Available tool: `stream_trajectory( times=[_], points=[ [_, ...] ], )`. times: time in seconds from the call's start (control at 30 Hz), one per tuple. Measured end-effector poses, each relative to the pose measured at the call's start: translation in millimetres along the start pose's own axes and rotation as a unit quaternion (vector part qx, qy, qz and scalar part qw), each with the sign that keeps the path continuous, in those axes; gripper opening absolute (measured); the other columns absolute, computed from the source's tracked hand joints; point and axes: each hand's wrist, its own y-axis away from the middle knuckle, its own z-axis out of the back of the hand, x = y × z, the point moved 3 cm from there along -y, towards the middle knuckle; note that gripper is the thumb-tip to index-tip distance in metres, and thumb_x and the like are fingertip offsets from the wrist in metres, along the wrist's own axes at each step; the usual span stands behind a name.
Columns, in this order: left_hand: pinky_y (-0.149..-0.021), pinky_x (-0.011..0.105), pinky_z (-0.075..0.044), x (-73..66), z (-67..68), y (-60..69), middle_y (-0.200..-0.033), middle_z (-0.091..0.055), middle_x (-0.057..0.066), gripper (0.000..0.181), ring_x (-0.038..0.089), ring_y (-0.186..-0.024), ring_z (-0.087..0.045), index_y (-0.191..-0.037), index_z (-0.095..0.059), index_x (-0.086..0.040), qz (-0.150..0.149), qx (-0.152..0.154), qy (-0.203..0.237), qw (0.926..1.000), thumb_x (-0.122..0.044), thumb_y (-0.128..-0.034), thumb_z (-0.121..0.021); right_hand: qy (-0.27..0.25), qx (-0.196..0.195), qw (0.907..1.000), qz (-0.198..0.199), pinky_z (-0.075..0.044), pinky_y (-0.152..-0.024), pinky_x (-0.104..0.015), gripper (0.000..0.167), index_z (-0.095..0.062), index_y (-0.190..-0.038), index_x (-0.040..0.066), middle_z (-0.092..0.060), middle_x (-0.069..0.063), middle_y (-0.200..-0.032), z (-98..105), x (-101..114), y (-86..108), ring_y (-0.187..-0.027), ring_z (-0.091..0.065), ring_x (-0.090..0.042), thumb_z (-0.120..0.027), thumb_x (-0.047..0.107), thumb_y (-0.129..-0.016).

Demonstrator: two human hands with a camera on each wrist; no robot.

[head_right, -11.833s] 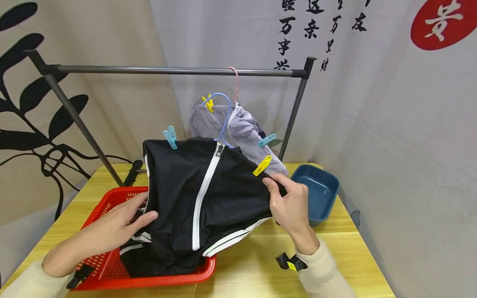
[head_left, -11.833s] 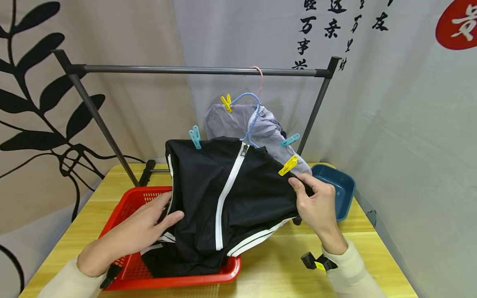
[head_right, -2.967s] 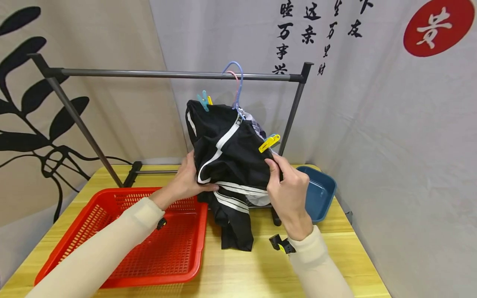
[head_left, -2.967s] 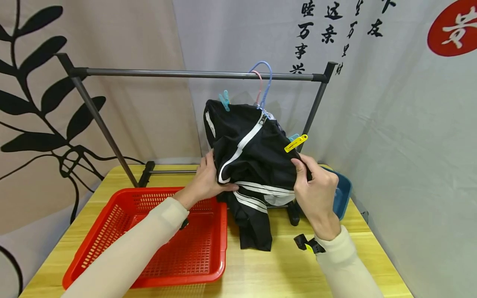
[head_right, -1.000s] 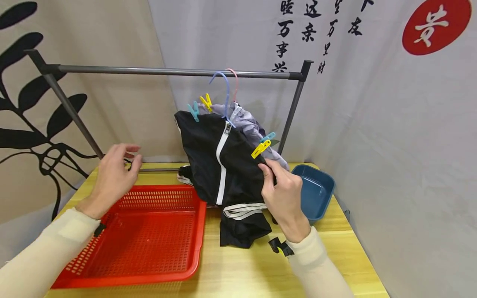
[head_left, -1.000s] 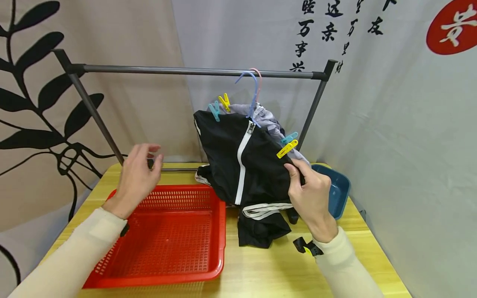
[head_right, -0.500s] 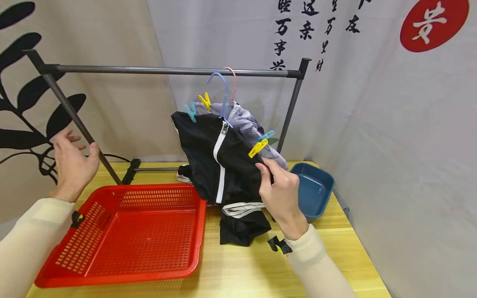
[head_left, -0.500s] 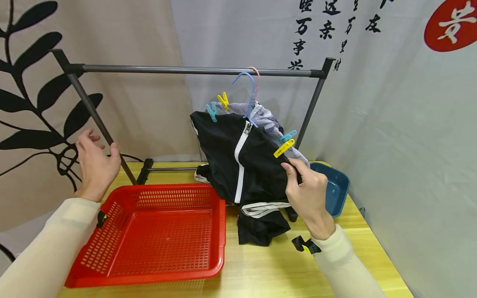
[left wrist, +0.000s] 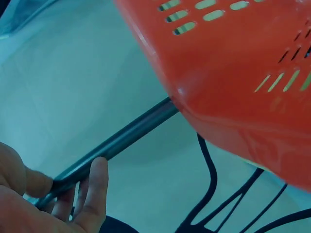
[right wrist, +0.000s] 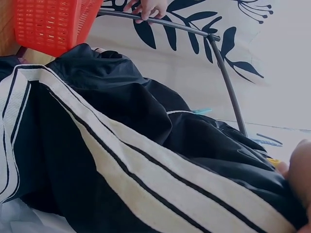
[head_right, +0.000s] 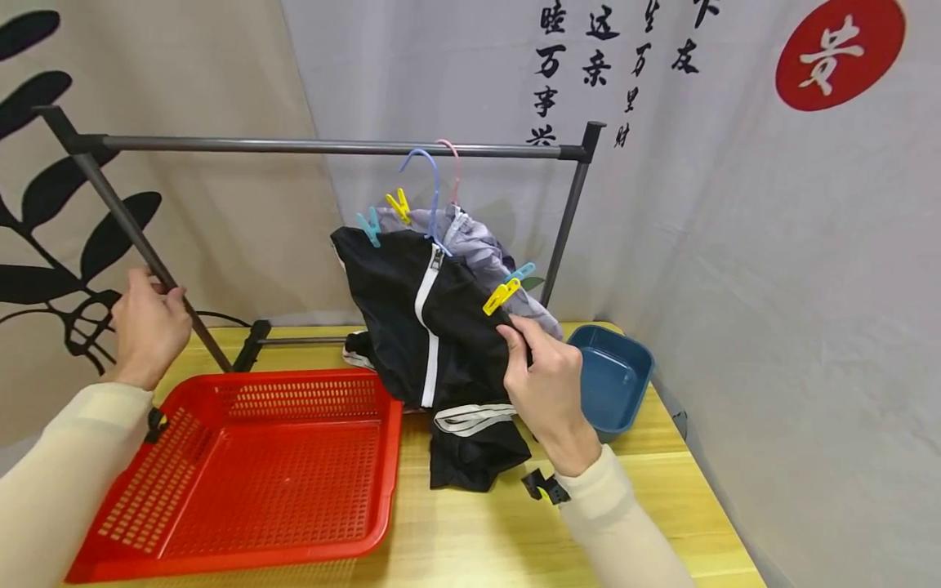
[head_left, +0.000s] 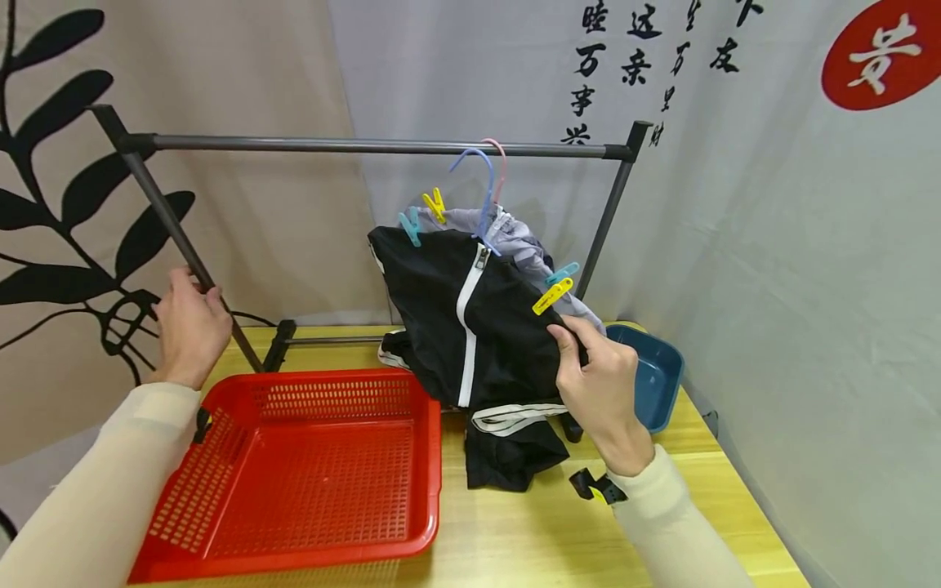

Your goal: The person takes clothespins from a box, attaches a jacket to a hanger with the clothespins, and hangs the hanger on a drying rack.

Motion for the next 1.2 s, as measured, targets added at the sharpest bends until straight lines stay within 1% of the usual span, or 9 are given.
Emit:
stream_trajectory(
  times=[0.13, 0.3, 0.4, 0.6, 0.77, 0.9, 1.07, 1.1, 1.2],
  points=[
    [-0.099, 0.075, -0.059, 2.7, -2.9, 0.4, -0.149, -0.059, 0.044, 0.056, 0.060, -0.121, -0.065, -0.173, -0.031, 0.006, 0.001, -0.002, 0.000, 1.0000, -0.025, -0.1256, -0.035, 0.010, 0.002, 0.9999, -0.001, -0.059, -0.055, -0.037, 0.015, -0.083, -0.114, -0.006, -0.086, -0.023, -0.092, -1, 0, -1.9, -0.054, -0.069, -0.027, -0.083, 0.008, -0.108],
    [-0.107, 0.078, -0.060, 0.6, -3.4, 0.1, -0.149, -0.060, 0.044, 0.054, 0.061, -0.123, -0.065, -0.171, -0.032, 0.006, -0.002, -0.004, 0.005, 1.0000, -0.023, -0.1258, -0.037, 0.013, -0.010, 0.9999, -0.005, -0.057, -0.053, -0.038, 0.015, -0.083, -0.114, -0.007, -0.087, -0.024, -0.098, -3, 2, -11.3, -0.055, -0.070, -0.030, -0.082, 0.007, -0.108],
    [-0.108, 0.078, -0.060, 0.3, -3.6, 1.8, -0.150, -0.060, 0.044, 0.053, 0.061, -0.123, -0.066, -0.170, -0.033, 0.006, -0.004, -0.004, 0.005, 1.0000, -0.023, -0.1260, -0.037, 0.007, -0.012, 0.9999, -0.005, -0.055, -0.052, -0.037, 0.015, -0.083, -0.115, -0.008, -0.088, -0.024, -0.101, -6, 5, -20.3, -0.056, -0.072, -0.031, -0.081, 0.005, -0.108],
    [-0.109, 0.077, -0.060, 1.5, -4.4, 4.5, -0.150, -0.059, 0.044, 0.053, 0.060, -0.123, -0.066, -0.171, -0.032, 0.006, -0.003, 0.001, 0.010, 0.9999, -0.022, -0.1265, -0.037, -0.006, -0.014, 0.9999, -0.004, -0.066, -0.063, -0.049, 0.017, -0.082, -0.114, -0.008, -0.087, -0.025, -0.099, -18, 12, -41.4, -0.071, -0.082, -0.037, -0.079, 0.009, -0.111],
    [-0.108, 0.077, -0.061, 0.0, -5.3, 4.2, -0.150, -0.061, 0.044, 0.052, 0.061, -0.124, -0.066, -0.171, -0.033, 0.006, -0.005, -0.003, 0.004, 1.0000, -0.022, -0.1264, -0.036, -0.011, -0.007, 0.9999, 0.005, -0.065, -0.063, -0.052, 0.019, -0.079, -0.116, -0.009, -0.084, -0.025, -0.090, -36, 14, -53.4, -0.068, -0.079, -0.039, -0.075, 0.009, -0.114],
    [-0.107, 0.077, -0.061, -0.7, -6.0, 3.7, -0.149, -0.062, 0.045, 0.052, 0.062, -0.124, -0.067, -0.170, -0.034, 0.006, -0.008, -0.007, -0.004, 0.9999, -0.021, -0.1262, -0.037, -0.010, 0.015, 0.9996, 0.020, -0.062, -0.061, -0.050, 0.020, -0.077, -0.116, -0.007, -0.079, -0.021, -0.082, -56, 5, -53.8, -0.064, -0.074, -0.036, -0.072, 0.012, -0.116],
    [-0.109, 0.076, -0.061, 0.2, -4.8, 3.5, -0.152, -0.061, 0.045, 0.053, 0.062, -0.126, -0.067, -0.172, -0.033, 0.005, -0.005, -0.001, 0.002, 1.0000, -0.023, -0.1267, -0.037, -0.005, 0.051, 0.9984, 0.023, -0.061, -0.062, -0.046, 0.021, -0.077, -0.120, -0.003, -0.081, -0.018, -0.085, -79, -14, -42.4, -0.066, -0.074, -0.032, -0.071, 0.018, -0.118],
    [-0.109, 0.076, -0.061, 0.3, -4.5, 3.6, -0.152, -0.061, 0.045, 0.053, 0.062, -0.126, -0.067, -0.172, -0.033, 0.005, -0.004, -0.001, 0.003, 1.0000, -0.023, -0.1268, -0.037, -0.005, 0.056, 0.9981, 0.024, -0.060, -0.062, -0.046, 0.021, -0.077, -0.120, -0.002, -0.081, -0.018, -0.085, -82, -17, -39.6, -0.066, -0.074, -0.032, -0.073, 0.018, -0.117],
    [-0.109, 0.076, -0.061, 0.9, -4.1, 3.8, -0.152, -0.061, 0.045, 0.053, 0.062, -0.126, -0.067, -0.172, -0.033, 0.005, -0.003, 0.000, 0.003, 1.0000, -0.023, -0.1268, -0.037, -0.010, 0.075, 0.9969, 0.023, -0.061, -0.061, -0.046, 0.020, -0.077, -0.122, -0.003, -0.082, -0.018, -0.088, -79, -11, -36.3, -0.068, -0.076, -0.032, -0.073, 0.016, -0.117]
  ],
)
